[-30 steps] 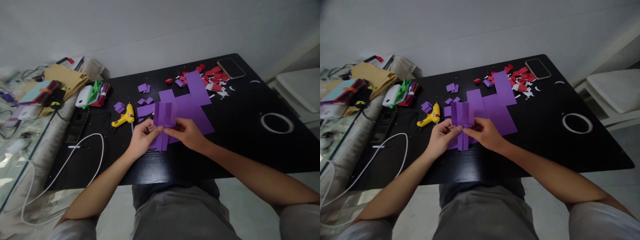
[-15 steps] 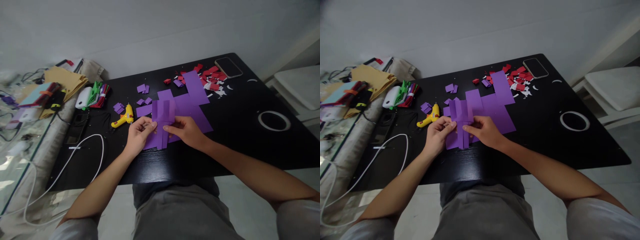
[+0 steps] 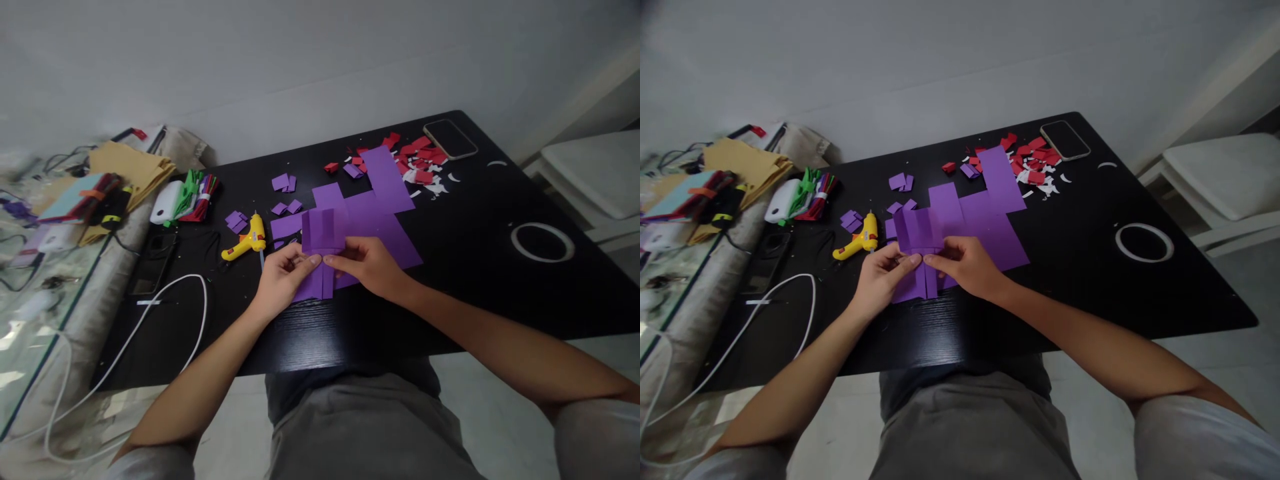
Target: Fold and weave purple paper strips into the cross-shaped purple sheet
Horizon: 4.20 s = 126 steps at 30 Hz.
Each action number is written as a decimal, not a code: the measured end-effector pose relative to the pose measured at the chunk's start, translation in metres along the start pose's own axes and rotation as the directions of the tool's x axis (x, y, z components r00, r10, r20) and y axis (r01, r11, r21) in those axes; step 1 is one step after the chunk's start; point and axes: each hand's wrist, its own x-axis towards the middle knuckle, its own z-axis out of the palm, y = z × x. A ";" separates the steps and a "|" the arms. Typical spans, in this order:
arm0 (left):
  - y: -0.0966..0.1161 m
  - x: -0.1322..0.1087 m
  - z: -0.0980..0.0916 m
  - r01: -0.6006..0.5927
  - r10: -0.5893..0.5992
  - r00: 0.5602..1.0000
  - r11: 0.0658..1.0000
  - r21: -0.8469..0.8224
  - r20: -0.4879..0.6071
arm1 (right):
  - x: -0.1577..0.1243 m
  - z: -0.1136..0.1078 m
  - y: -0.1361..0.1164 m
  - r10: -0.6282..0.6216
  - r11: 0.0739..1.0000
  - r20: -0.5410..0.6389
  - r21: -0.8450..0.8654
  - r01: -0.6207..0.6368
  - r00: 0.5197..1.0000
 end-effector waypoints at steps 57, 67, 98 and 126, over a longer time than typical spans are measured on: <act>-0.008 0.004 0.001 0.181 -0.173 0.967 0.983 -0.028 0.188 | 0.004 -0.003 0.000 0.081 0.991 -0.079 0.109 -0.073 0.994; -0.002 0.002 0.006 0.215 -0.206 0.970 0.975 -0.055 0.129 | 0.004 -0.003 0.001 0.041 0.996 -0.091 0.088 -0.033 0.995; -0.011 0.009 -0.008 0.087 -0.088 0.996 0.995 0.039 0.030 | 0.013 -0.018 -0.006 0.140 0.990 0.014 0.005 -0.140 0.990; -0.006 0.006 0.000 0.019 -0.020 0.999 1.000 0.016 0.034 | 0.007 -0.001 0.008 0.138 0.981 0.111 0.120 -0.151 0.984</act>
